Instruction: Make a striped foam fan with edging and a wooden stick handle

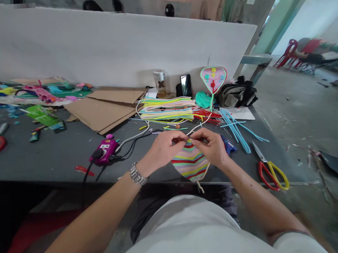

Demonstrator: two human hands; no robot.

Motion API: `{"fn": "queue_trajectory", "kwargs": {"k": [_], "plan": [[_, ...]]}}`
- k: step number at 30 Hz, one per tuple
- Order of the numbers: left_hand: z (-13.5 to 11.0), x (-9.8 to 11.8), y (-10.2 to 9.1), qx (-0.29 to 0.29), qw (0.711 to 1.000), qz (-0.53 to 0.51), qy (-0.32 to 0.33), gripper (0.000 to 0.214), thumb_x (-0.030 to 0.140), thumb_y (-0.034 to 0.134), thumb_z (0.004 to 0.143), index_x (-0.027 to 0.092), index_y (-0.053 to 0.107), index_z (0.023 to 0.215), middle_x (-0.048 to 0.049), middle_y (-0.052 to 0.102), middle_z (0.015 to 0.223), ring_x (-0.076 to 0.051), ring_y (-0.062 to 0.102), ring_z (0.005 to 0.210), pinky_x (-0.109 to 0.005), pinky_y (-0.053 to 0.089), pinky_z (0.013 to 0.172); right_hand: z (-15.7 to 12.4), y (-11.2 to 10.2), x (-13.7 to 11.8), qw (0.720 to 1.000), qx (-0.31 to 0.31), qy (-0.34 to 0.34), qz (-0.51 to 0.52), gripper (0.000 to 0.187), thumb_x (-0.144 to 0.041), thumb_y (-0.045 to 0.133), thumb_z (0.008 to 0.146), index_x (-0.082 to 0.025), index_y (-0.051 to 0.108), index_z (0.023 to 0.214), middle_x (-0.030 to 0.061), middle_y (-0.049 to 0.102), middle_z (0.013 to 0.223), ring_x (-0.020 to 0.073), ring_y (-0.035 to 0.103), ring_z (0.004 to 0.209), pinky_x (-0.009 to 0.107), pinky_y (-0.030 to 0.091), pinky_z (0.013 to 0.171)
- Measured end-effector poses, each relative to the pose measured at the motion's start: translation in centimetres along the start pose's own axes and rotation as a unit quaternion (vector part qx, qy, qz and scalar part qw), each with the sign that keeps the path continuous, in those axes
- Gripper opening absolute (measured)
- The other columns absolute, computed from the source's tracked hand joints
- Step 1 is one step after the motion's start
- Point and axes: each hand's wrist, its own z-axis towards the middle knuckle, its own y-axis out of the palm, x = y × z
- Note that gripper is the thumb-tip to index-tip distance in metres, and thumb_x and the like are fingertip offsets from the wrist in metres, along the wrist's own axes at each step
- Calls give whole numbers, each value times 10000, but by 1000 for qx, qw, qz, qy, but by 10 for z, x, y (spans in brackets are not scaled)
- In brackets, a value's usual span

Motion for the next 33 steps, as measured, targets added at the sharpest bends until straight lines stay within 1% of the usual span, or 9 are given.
{"fn": "queue_trajectory", "kwargs": {"k": [3,6,12,18,23,28,33], "plan": [[-2,-4,2,1,1000,4,5,207,170,615,809,171,790,919,-6,760,813,-131,617,703,-225,432,644,0,1,1,1000,-8,10,1,74,-259,713,860,-193,740,882,29,771,808,168,698,724,276,544,672],[-2,-9,4,3,1000,-22,-3,216,130,614,790,172,796,899,-7,782,827,-133,640,710,-222,453,660,1,2,1,1000,-20,18,9,88,-260,702,860,-188,751,877,35,775,807,173,703,733,277,544,674],[1,-10,2,26,999,-31,-18,154,142,657,792,166,800,843,-10,791,770,-131,650,654,-217,464,631,4,1,1,999,-40,24,13,106,-260,699,858,-184,766,890,33,776,810,172,699,744,272,531,675],[1,-8,-1,14,999,-43,-14,103,172,679,803,166,780,822,-11,788,757,-134,657,654,-215,476,627,5,0,-1,998,-51,32,12,103,-258,703,852,-186,772,877,33,777,801,177,695,745,282,529,686],[2,-12,-2,4,1000,-17,-17,99,166,692,804,165,788,823,-5,770,731,-128,627,634,-213,436,591,5,0,0,997,-67,21,7,128,-231,680,839,-193,791,889,30,788,819,173,690,743,280,516,688],[3,-16,1,-19,999,-9,-29,107,158,699,795,166,802,822,-1,758,703,-125,612,620,-217,412,584,6,-2,5,996,-74,37,-27,118,-192,676,805,-196,793,826,19,774,762,162,661,691,275,481,664],[4,-17,5,-14,999,-15,-46,89,186,726,780,158,800,822,-7,753,707,-128,609,617,-223,415,586,8,-3,8,993,-95,40,-51,135,-148,648,794,-195,774,805,7,769,748,153,653,681,274,458,668]]}}
